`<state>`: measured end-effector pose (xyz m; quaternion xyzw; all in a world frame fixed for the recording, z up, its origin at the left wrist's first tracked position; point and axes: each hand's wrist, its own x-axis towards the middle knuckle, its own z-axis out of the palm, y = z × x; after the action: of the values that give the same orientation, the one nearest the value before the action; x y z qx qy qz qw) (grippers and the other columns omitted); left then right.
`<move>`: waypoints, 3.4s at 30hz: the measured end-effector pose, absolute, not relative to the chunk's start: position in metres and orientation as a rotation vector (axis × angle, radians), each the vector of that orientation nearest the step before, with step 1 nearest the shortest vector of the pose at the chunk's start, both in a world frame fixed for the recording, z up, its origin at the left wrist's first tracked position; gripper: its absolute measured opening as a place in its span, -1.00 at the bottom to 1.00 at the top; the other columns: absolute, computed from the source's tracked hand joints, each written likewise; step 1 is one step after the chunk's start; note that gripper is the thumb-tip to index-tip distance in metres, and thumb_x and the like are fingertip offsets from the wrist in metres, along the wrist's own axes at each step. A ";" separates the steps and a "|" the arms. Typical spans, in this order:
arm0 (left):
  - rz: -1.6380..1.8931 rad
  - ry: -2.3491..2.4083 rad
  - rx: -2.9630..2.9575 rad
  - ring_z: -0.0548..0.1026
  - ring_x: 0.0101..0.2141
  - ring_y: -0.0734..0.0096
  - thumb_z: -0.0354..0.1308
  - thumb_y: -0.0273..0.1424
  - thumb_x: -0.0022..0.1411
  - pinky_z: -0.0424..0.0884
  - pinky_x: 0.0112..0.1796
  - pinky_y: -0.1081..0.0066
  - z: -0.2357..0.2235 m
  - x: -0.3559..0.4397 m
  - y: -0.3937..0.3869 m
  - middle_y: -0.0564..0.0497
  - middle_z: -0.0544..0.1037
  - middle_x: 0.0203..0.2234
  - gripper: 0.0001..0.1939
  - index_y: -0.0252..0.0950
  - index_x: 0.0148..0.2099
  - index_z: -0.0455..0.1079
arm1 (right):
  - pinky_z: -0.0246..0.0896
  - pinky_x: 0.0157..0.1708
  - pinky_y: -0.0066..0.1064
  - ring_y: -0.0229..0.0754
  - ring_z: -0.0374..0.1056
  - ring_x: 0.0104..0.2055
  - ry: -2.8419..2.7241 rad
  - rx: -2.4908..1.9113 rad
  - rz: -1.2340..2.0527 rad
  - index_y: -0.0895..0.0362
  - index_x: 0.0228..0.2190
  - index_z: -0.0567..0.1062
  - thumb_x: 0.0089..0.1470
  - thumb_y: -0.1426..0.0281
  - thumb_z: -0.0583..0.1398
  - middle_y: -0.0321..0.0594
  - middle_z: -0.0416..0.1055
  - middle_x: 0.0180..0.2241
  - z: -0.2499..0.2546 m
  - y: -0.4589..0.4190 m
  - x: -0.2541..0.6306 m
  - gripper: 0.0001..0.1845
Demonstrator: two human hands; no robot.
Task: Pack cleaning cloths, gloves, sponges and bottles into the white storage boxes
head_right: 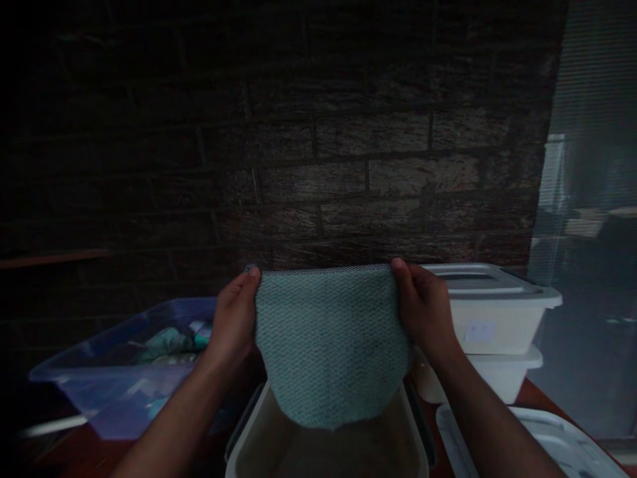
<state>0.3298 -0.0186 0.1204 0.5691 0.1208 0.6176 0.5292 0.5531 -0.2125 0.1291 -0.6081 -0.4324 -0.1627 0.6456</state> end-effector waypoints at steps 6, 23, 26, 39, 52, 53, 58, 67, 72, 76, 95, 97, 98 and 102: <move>1.446 0.316 1.379 0.47 -0.30 0.36 0.29 -0.15 0.24 0.34 -0.21 0.45 0.109 0.340 -0.017 0.05 0.56 -0.32 -0.73 -0.25 -0.18 0.53 | 0.05 -0.49 -0.41 -0.22 0.19 -0.48 -0.959 -1.290 -0.183 0.12 -0.53 0.43 0.21 0.09 0.23 -0.33 0.28 -0.58 0.128 -0.213 0.553 -0.58; 1.209 0.097 2.194 0.27 -0.47 0.40 0.14 -0.31 0.37 0.18 -0.39 0.42 0.114 0.335 -0.080 0.09 0.39 -0.53 -0.76 -0.23 -0.36 0.48 | 0.36 -0.17 -0.30 -0.08 0.45 -0.13 -1.727 -1.265 0.321 0.04 -0.04 0.58 0.06 0.11 0.38 -0.23 0.57 -0.14 0.106 -0.194 0.504 -0.53; 1.088 0.081 2.037 0.39 -0.39 0.34 0.24 -0.30 0.29 0.27 -0.36 0.43 0.115 0.338 -0.080 0.06 0.50 -0.41 -0.89 -0.19 -0.18 0.51 | 0.22 -0.42 -0.42 -0.23 0.33 -0.40 -1.620 -1.232 0.404 0.13 -0.37 0.60 0.27 0.07 0.19 -0.30 0.47 -0.44 0.107 -0.193 0.500 -0.60; 0.382 0.029 1.892 0.42 -0.43 0.41 0.23 -0.19 0.32 0.27 -0.37 0.42 0.114 0.336 -0.060 0.00 0.53 -0.42 -0.75 -0.27 -0.27 0.56 | 0.00 -0.53 -0.42 -0.26 0.12 -0.54 -1.014 -1.281 0.187 0.13 -0.57 0.39 0.18 -0.09 0.20 -0.35 0.24 -0.60 0.134 -0.219 0.547 -0.43; 0.934 0.139 1.296 0.55 -0.42 0.47 0.41 -0.32 0.16 0.48 -0.30 0.50 0.127 0.327 -0.026 -0.01 0.62 -0.39 -0.81 -0.34 -0.26 0.57 | 0.00 -0.51 -0.41 -0.24 0.16 -0.52 -0.974 -1.238 0.278 0.13 -0.55 0.44 0.14 -0.10 0.23 -0.33 0.28 -0.58 0.128 -0.218 0.560 -0.44; 0.940 0.139 1.264 0.55 -0.41 0.48 0.42 -0.36 0.14 0.49 -0.29 0.51 0.129 0.326 -0.026 0.00 0.63 -0.38 -0.82 -0.34 -0.25 0.57 | 0.02 -0.51 -0.40 -0.23 0.18 -0.51 -0.958 -1.224 0.315 0.14 -0.53 0.46 0.13 -0.10 0.24 -0.32 0.31 -0.57 0.128 -0.217 0.559 -0.45; 0.989 0.165 1.187 0.61 -0.38 0.40 0.44 -0.36 0.12 0.52 -0.30 0.49 0.132 0.324 -0.028 -0.02 0.66 -0.35 -0.80 -0.34 -0.23 0.58 | 0.12 -0.48 -0.39 -0.17 0.30 -0.48 -0.857 -1.097 0.463 0.13 -0.50 0.53 0.05 -0.06 0.32 -0.29 0.41 -0.56 0.131 -0.216 0.555 -0.51; 0.909 0.195 1.034 0.66 -0.16 0.10 0.33 -0.35 0.21 0.57 -0.08 0.25 0.140 0.316 -0.033 -0.10 0.70 -0.32 -0.83 -0.34 -0.19 0.58 | 0.27 -0.48 -0.34 -0.09 0.44 -0.46 -0.761 -0.971 0.577 0.12 -0.43 0.59 0.06 -0.06 0.32 -0.19 0.57 -0.48 0.137 -0.215 0.540 -0.53; 0.880 0.159 0.943 0.66 -0.21 0.22 0.20 -0.47 0.29 0.57 -0.09 0.31 0.145 0.314 -0.036 -0.03 0.68 -0.36 -0.90 -0.31 -0.21 0.56 | 0.38 -0.37 -0.28 -0.03 0.51 -0.36 -0.672 -0.943 0.538 0.10 -0.34 0.64 0.07 -0.05 0.32 -0.17 0.62 -0.37 0.138 -0.213 0.536 -0.55; 1.075 0.161 1.214 0.62 -0.30 0.38 0.28 -0.33 0.30 0.54 -0.21 0.44 0.133 0.328 -0.034 -0.02 0.67 -0.25 -0.80 -0.29 -0.06 0.53 | 0.36 -0.38 -0.32 -0.08 0.47 -0.40 -0.724 -0.985 0.424 0.10 -0.37 0.62 0.09 -0.04 0.31 -0.23 0.60 -0.41 0.135 -0.211 0.540 -0.56; 0.983 0.051 1.828 0.35 -0.42 0.49 0.17 -0.22 0.38 0.28 -0.39 0.51 0.118 0.344 -0.084 0.10 0.42 -0.45 -0.77 -0.27 -0.26 0.43 | 0.37 -0.10 -0.31 -0.08 0.46 -0.06 -1.589 -1.076 0.565 0.09 -0.05 0.58 0.04 0.23 0.42 -0.24 0.58 -0.11 0.105 -0.184 0.494 -0.56; 0.906 0.016 1.750 0.43 -0.37 0.46 0.25 -0.24 0.33 0.35 -0.33 0.49 0.120 0.341 -0.085 0.07 0.50 -0.36 -0.82 -0.24 -0.14 0.45 | 0.33 -0.26 -0.38 -0.14 0.45 -0.21 -1.510 -1.139 0.414 0.13 -0.19 0.61 0.14 0.21 0.34 -0.25 0.57 -0.24 0.105 -0.183 0.497 -0.72; 0.853 0.009 1.716 0.48 -0.34 0.43 0.30 -0.26 0.28 0.38 -0.31 0.47 0.120 0.340 -0.085 0.04 0.54 -0.29 -0.76 -0.21 -0.05 0.45 | 0.29 -0.33 -0.40 -0.17 0.42 -0.28 -1.440 -1.160 0.347 0.14 -0.26 0.60 0.15 0.20 0.33 -0.26 0.55 -0.31 0.105 -0.183 0.499 -0.74; 0.626 0.044 1.697 0.57 -0.19 0.25 0.46 -0.35 0.07 0.45 -0.23 0.39 0.117 0.339 -0.081 -0.05 0.57 -0.09 -0.44 -0.15 0.12 0.42 | 0.17 -0.48 -0.43 -0.22 0.31 -0.44 -1.123 -1.175 0.210 0.14 -0.43 0.51 0.14 0.11 0.31 -0.30 0.46 -0.47 0.109 -0.187 0.511 -0.65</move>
<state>0.3392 -0.0809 0.1168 0.7376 0.0191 0.2719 0.6178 0.5112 -0.1870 0.1089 -0.5241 -0.5006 0.0938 0.6826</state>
